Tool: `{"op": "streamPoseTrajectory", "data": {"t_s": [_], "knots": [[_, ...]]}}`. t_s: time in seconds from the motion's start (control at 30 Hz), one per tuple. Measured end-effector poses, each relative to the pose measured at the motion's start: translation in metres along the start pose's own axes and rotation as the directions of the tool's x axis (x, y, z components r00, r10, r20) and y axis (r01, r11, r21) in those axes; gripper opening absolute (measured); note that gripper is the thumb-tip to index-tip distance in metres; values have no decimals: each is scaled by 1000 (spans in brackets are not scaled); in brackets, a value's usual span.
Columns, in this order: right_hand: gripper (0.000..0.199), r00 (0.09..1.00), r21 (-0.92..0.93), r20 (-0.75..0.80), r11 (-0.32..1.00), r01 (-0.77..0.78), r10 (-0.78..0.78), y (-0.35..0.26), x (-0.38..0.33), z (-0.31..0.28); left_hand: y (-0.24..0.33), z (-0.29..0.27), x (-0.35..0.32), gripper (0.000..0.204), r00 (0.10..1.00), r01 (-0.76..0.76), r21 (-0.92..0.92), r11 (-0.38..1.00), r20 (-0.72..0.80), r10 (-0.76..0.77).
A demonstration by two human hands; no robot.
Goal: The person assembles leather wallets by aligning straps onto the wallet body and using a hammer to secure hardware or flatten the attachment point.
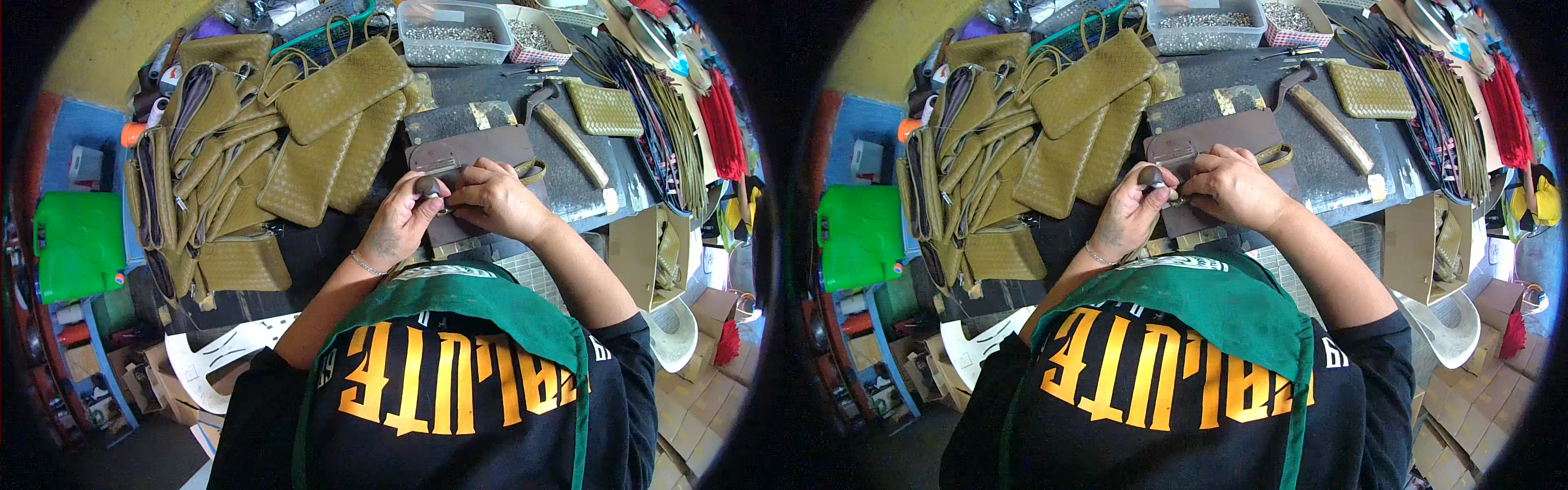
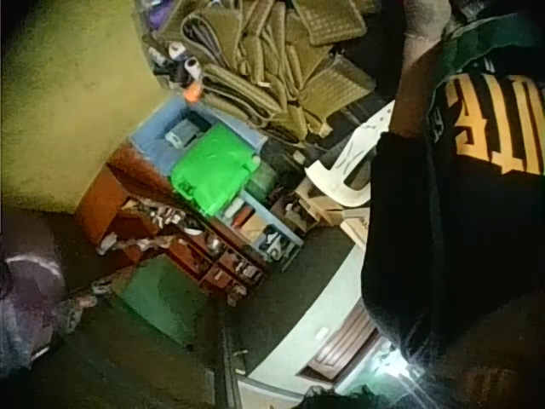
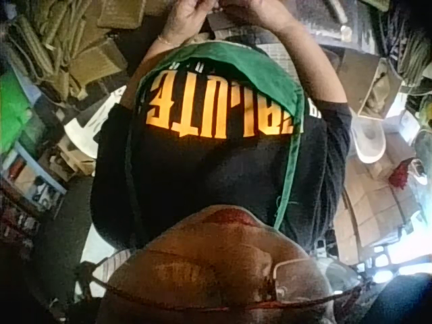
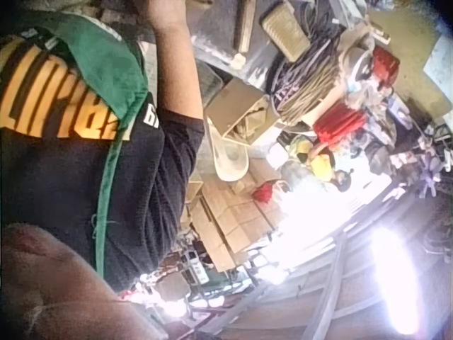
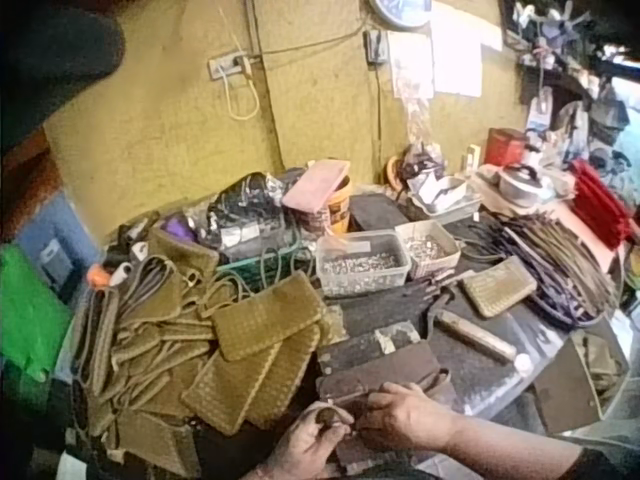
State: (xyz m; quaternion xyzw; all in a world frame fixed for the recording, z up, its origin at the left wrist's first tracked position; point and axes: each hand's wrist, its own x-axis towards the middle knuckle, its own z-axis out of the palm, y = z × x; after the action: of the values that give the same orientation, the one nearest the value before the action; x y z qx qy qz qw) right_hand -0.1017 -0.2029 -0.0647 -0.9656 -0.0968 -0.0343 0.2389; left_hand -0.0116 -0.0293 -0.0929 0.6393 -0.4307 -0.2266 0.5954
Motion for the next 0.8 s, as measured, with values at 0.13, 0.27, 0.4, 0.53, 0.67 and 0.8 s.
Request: {"op": "streamPoseTrajectory", "data": {"t_s": [0.13,0.27,0.4,0.53,0.67,0.8], "knots": [[18,999,1,-34,1000,9,-9,1,-1,1,8,0,3,14,997,-81,82,993,6,81],[17,1000,-9,-9,1000,-3,3,0,0,1,5,2,2,14,997,-77,68,995,5,77],[17,1000,-16,-11,1000,-7,7,0,1,0,7,2,3,15,992,-129,98,987,32,126],[17,1000,1,-28,1000,-5,5,0,1,1,7,0,4,15,974,-227,250,941,70,216],[17,1000,-21,-28,1000,-15,14,-1,-2,-2,8,5,5,15,962,-273,286,918,77,263],[23,1000,-14,-19,1000,-24,24,-4,-6,-19,3,5,3,14,985,-168,258,951,17,170]]}}
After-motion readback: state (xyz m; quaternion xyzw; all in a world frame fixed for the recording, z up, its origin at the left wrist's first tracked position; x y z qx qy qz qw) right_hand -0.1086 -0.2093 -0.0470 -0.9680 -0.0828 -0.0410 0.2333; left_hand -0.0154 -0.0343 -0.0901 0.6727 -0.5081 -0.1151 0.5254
